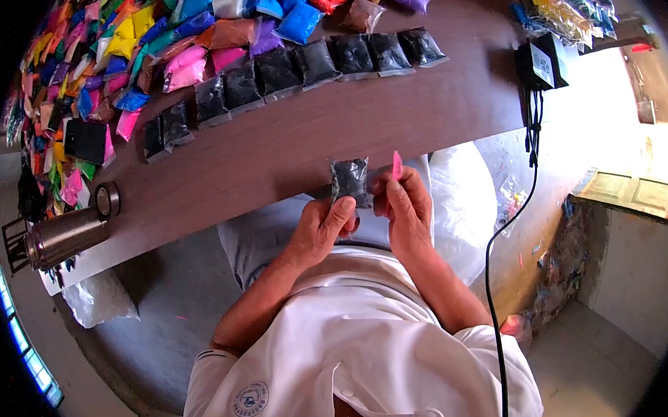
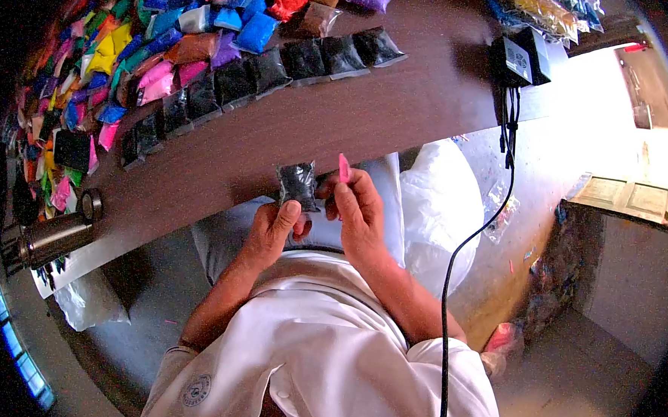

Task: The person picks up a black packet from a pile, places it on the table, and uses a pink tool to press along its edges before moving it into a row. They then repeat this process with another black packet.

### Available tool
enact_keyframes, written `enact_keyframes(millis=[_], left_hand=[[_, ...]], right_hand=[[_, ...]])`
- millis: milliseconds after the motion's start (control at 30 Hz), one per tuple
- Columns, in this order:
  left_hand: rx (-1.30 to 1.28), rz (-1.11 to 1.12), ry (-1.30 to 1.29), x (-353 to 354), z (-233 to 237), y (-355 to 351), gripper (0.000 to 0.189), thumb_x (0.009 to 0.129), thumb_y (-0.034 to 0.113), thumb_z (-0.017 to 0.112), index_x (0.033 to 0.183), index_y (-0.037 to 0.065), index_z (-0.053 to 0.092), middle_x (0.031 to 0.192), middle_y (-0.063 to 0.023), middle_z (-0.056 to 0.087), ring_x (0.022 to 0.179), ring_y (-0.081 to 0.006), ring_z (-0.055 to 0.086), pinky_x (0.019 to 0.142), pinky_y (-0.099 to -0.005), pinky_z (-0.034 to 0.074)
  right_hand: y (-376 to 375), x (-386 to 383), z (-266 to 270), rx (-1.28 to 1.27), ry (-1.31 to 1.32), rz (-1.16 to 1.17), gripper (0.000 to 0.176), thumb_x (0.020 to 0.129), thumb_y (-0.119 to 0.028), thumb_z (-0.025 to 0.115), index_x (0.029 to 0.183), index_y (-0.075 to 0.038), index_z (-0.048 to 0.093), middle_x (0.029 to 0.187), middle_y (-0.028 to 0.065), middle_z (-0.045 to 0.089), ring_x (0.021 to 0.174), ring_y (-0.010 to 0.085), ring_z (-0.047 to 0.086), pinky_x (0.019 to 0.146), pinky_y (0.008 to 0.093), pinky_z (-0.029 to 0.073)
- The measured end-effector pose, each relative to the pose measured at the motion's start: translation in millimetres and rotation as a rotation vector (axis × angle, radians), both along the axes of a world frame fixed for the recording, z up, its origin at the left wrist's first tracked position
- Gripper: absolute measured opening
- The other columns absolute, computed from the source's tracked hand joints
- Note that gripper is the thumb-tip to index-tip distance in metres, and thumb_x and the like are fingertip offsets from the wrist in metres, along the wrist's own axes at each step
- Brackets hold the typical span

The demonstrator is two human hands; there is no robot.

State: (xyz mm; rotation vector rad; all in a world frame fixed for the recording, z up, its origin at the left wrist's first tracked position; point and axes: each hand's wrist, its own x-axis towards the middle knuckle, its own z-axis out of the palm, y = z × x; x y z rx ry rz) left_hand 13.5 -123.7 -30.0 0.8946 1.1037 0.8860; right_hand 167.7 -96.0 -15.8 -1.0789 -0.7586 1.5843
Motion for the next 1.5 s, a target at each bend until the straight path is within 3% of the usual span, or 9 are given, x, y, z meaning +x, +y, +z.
enact_keyframes(millis=[133, 200, 267, 300, 500, 733, 933, 1133, 1500], left_hand=[[0.006, -0.049, 0.007, 0, 0, 1, 0.049, 0.094, 0.045, 0.046, 0.067, 0.005, 0.053, 0.060, -0.0001, 0.050, 0.056, -0.0081, 0.042, 0.051, -0.0241, 0.036], [-0.002, -0.045, -0.052, 3, 4, 1, 0.045, 0.094, 0.043, 0.046, 0.072, 0.004, 0.053, 0.062, 0.0000, 0.050, 0.056, -0.0083, 0.042, 0.051, -0.0250, 0.035], [0.009, -0.045, -0.069, 3, 1, 1, 0.044, 0.094, 0.043, 0.047, 0.074, 0.004, 0.053, 0.063, 0.0001, 0.050, 0.056, -0.0084, 0.041, 0.051, -0.0250, 0.035], [0.018, -0.044, -0.086, 2, -1, 1, 0.043, 0.094, 0.042, 0.047, 0.076, 0.004, 0.053, 0.064, 0.0002, 0.050, 0.057, -0.0085, 0.041, 0.051, -0.0250, 0.035], [0.050, -0.146, -0.074, 3, -3, -4, 0.041, 0.094, 0.041, 0.048, 0.076, 0.004, 0.053, 0.063, 0.0000, 0.049, 0.057, -0.0086, 0.042, 0.052, -0.0239, 0.035], [0.048, -0.064, -0.109, 2, 3, 6, 0.041, 0.094, 0.041, 0.048, 0.077, 0.004, 0.054, 0.063, -0.0002, 0.050, 0.056, -0.0084, 0.042, 0.052, -0.0233, 0.036], [0.006, -0.137, -0.029, 5, 1, -1, 0.055, 0.093, 0.050, 0.042, 0.066, 0.003, 0.051, 0.061, -0.0035, 0.052, 0.057, -0.0130, 0.047, 0.054, -0.0283, 0.038], [0.015, -0.084, -0.136, 4, -2, 1, 0.043, 0.094, 0.042, 0.047, 0.076, 0.003, 0.053, 0.063, -0.0003, 0.049, 0.058, -0.0090, 0.042, 0.053, -0.0251, 0.036], [0.035, -0.160, -0.045, 11, 6, -1, 0.057, 0.093, 0.052, 0.042, 0.064, 0.003, 0.050, 0.061, -0.0029, 0.050, 0.059, -0.0130, 0.045, 0.055, -0.0293, 0.038]], right_hand=[[1, 1, 16, -0.070, -0.184, 0.147, 0.017, 0.089, -0.019, 0.059, 0.092, -0.003, 0.054, 0.080, 0.0010, 0.053, 0.072, 0.0055, 0.047, 0.057, 0.0197, 0.037], [4, -5, 17, -0.081, -0.175, 0.139, 0.021, 0.087, -0.022, 0.063, 0.091, -0.003, 0.055, 0.077, 0.0017, 0.056, 0.068, 0.0066, 0.052, 0.053, 0.0191, 0.038], [5, -7, 11, -0.253, 0.047, 0.305, 0.019, 0.087, -0.021, 0.062, 0.089, -0.003, 0.057, 0.070, 0.0020, 0.058, 0.058, 0.0087, 0.056, 0.048, 0.0186, 0.038], [5, -10, 8, -0.215, 0.066, 0.264, 0.018, 0.087, -0.021, 0.062, 0.086, -0.003, 0.059, 0.065, 0.0024, 0.059, 0.049, 0.0110, 0.056, 0.044, 0.0198, 0.041], [8, -7, 4, -0.070, 0.077, 0.282, 0.020, 0.088, -0.020, 0.061, 0.083, -0.001, 0.059, 0.064, 0.0029, 0.058, 0.049, 0.0103, 0.055, 0.044, 0.0245, 0.047], [9, -12, 17, -0.105, 0.150, 0.165, 0.015, 0.087, -0.015, 0.061, 0.087, 0.001, 0.059, 0.073, 0.0036, 0.060, 0.053, 0.0105, 0.056, 0.044, 0.0244, 0.047], [11, -3, -6, -0.042, 0.072, 0.166, 0.020, 0.084, -0.011, 0.064, 0.100, -0.001, 0.060, 0.086, 0.0036, 0.064, 0.070, 0.0067, 0.059, 0.061, 0.0194, 0.049], [14, -4, 11, -0.081, 0.074, 0.191, 0.011, 0.086, -0.011, 0.062, 0.090, -0.002, 0.059, 0.078, -0.0014, 0.058, 0.069, 0.0048, 0.052, 0.063, 0.0212, 0.045], [15, 0, -1, 0.011, 0.078, 0.182, 0.010, 0.088, -0.012, 0.060, 0.082, -0.004, 0.058, 0.077, -0.0036, 0.057, 0.070, 0.0036, 0.050, 0.063, 0.0193, 0.042]])
